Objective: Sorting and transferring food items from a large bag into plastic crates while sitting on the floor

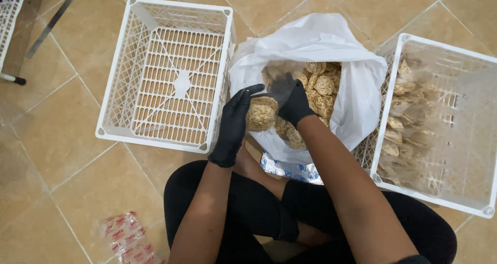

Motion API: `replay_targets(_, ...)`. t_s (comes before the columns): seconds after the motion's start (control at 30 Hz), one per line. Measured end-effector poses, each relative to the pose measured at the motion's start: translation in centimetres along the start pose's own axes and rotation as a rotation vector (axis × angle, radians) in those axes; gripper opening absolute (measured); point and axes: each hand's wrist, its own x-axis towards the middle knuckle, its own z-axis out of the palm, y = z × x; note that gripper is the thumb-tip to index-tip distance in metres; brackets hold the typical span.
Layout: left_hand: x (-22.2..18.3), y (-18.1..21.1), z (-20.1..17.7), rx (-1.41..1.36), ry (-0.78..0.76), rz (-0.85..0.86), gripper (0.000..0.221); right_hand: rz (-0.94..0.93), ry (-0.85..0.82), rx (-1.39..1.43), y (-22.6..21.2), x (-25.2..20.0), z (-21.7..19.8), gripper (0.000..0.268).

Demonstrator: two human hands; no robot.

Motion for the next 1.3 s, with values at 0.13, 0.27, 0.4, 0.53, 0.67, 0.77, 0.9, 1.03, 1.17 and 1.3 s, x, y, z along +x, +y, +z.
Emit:
replay_targets(0.13, -0.5, 0.7, 0.8, 0.051, -0.058, 0.001, 0.032, 0.192, 0.102, 1.173, 4.2, 1.0, 2.4, 0.043)
replay_targets(0.27, -1.5, 2.4, 1.6, 0.108, -0.165, -0.011, 0.034, 0.107, 0.180, -0.127, -0.7, -4.5, -5.5, 0.016)
replay_targets(0.4, -3.3, 3.3, 2.8, 0.131, -0.252, -0.051, 0.034, 0.053, 0.340, 0.067, 0.0, -8.7, -10.7, 0.029)
replay_targets(0.53, -4.5, 3.4, 3.4, 0.128, -0.430, -0.020, 0.036, 0.207, 0.445, 0.731, 1.3, -12.3, -16.1, 0.040)
replay_targets(0.67, -5.4, 3.5, 3.5, 0.171, -0.484, -0.040, 0.033, 0.189, 0.599, 1.082, -3.0, -16.4, -21.5, 0.040)
replay_targets(0.77, -5.4, 2.3, 3.4, 0.199, -0.500, -0.021, 0.032, 0.129, 0.666, 1.124, -4.7, -18.5, -22.3, 0.036)
replay_targets(0.9, -5.7, 2.3, 3.7, 0.207, -0.498, -0.007, 0.027, 0.110, 0.666, 1.122, -5.1, -19.8, -23.0, 0.035)
replay_targets(1.03, -5.5, 1.4, 3.8, 0.219, -0.456, 0.003, 0.019, 0.084, 0.627, 1.041, -5.1, -19.8, -23.2, 0.035)
replay_targets(1.17, -5.1, -0.2, 3.5, 0.209, -0.409, -0.012, 0.012, 0.082, 0.594, 1.024, -4.8, -19.8, -22.9, 0.033)
replay_targets(1.3, -5.4, 0.5, 4.1, 0.182, -0.374, -0.010, 0.011, 0.073, 0.581, 1.027, -5.9, -20.2, -23.5, 0.033)
